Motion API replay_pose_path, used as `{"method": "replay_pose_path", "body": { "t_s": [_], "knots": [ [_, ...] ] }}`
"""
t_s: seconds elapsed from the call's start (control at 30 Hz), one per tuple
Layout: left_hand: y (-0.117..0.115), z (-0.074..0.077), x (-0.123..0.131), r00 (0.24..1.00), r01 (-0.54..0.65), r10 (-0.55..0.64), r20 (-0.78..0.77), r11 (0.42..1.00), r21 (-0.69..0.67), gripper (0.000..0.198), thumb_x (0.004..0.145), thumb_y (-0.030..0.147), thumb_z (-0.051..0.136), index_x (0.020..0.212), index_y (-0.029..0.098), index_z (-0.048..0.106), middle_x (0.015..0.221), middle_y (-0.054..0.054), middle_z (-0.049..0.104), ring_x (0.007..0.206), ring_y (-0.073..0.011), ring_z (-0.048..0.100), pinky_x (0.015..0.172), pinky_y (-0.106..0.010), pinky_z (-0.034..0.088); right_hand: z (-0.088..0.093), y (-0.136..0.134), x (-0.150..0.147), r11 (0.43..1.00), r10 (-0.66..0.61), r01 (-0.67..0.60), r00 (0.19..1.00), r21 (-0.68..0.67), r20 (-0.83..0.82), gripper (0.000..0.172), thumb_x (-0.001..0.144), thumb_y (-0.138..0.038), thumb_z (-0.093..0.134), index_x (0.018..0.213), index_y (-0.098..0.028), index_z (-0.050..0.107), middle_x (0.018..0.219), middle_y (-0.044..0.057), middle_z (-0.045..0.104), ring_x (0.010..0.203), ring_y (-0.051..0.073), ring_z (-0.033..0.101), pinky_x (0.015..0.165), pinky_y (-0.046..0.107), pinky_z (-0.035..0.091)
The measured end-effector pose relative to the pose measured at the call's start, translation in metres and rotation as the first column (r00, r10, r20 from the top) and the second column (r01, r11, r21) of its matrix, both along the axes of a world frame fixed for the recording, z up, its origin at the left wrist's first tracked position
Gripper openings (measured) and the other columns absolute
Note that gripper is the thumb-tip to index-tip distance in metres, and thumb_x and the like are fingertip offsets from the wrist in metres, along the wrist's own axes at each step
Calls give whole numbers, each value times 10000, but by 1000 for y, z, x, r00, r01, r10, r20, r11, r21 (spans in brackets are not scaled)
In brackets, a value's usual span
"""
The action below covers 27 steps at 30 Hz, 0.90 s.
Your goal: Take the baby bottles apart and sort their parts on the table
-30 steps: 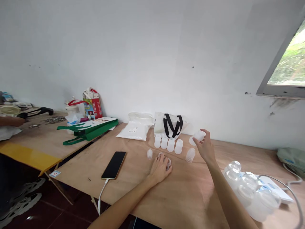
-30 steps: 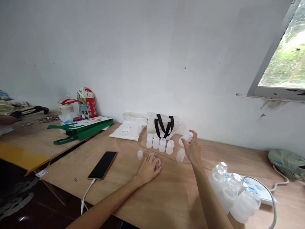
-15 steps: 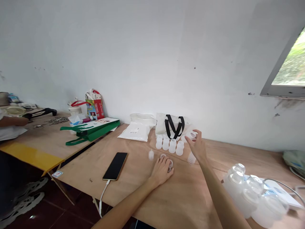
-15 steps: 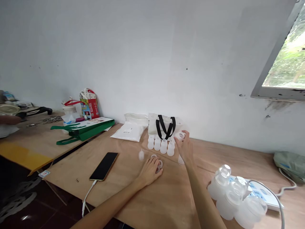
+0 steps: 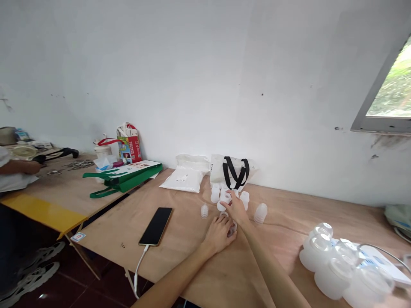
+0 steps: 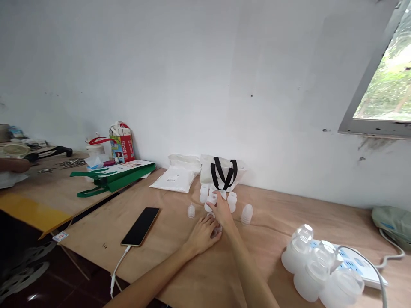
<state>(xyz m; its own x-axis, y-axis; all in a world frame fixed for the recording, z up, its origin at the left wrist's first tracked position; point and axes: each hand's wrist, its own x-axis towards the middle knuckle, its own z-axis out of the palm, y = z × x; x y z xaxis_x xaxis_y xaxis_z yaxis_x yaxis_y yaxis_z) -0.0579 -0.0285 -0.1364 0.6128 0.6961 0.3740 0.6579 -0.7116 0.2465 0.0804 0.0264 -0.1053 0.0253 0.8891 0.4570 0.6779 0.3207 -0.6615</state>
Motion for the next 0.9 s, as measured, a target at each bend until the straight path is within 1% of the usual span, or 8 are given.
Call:
{"method": "replay_pose_path", "body": {
  "t_s": [0.2,0.3,0.37,0.47,0.57,0.67,0.77,0.9],
  "knots": [
    [-2,0,-2,1000,17,-17,2,1000,-9,237,939,342,611,1122,198,653,1192,-95,720,1152,-305,616,958,-442,466,-6,15,-19,999,42,-42,999,2,5,498,824,-254,662,1315,-273,582,1176,63,686,719,200,653,865,419,543],
    [-3,1,-3,1000,28,-28,7,1000,-3,276,920,339,634,1154,193,648,1191,-111,716,1139,-316,623,967,-448,475,-9,13,-22,998,51,-51,998,20,-19,614,813,-217,663,1408,-273,521,1339,93,603,719,179,650,876,415,554],
    [-3,2,-3,999,36,-36,18,999,5,292,912,341,639,1166,197,641,1218,-114,703,1161,-318,613,992,-450,471,-12,8,-19,999,39,-37,998,33,-47,643,846,-259,647,1462,-274,463,1380,105,557,739,176,657,858,409,565],
    [-3,4,-2,998,47,-48,39,999,16,315,902,360,648,1172,200,629,1254,-112,680,1206,-310,587,1056,-447,443,-21,-2,-8,998,-36,40,994,41,-103,519,940,-374,550,1434,-235,475,1315,116,575,806,196,666,864,423,564],
    [-2,7,-2,998,29,-31,56,999,22,273,898,377,649,1106,202,631,1206,-98,681,1180,-291,590,1085,-442,416,-32,-11,7,996,-90,91,986,4,-137,332,1006,-415,484,1216,-196,617,1084,71,669,835,205,667,863,419,554],
    [-1,9,0,998,-22,20,67,1000,21,187,978,362,535,1021,203,624,1112,-74,688,1086,-261,620,1042,-445,426,-43,-15,22,996,-68,60,986,-61,-151,283,1026,-428,548,1017,-173,672,927,24,697,840,183,676,852,398,556],
    [1,7,1,997,-56,54,59,998,23,203,1019,337,461,1015,202,612,1111,-69,680,1082,-256,618,1021,-455,423,-50,-13,31,995,-28,11,983,-99,-180,283,1018,-429,597,1035,-159,680,994,34,715,903,184,693,877,407,567],
    [4,3,3,997,-65,64,37,997,29,200,1014,367,486,1027,206,605,1157,-73,659,1120,-262,603,1016,-448,424,-56,-2,34,993,-4,-21,978,-114,-210,267,1011,-401,619,1101,-156,677,1096,54,713,998,205,693,928,437,564]
  ]
}}
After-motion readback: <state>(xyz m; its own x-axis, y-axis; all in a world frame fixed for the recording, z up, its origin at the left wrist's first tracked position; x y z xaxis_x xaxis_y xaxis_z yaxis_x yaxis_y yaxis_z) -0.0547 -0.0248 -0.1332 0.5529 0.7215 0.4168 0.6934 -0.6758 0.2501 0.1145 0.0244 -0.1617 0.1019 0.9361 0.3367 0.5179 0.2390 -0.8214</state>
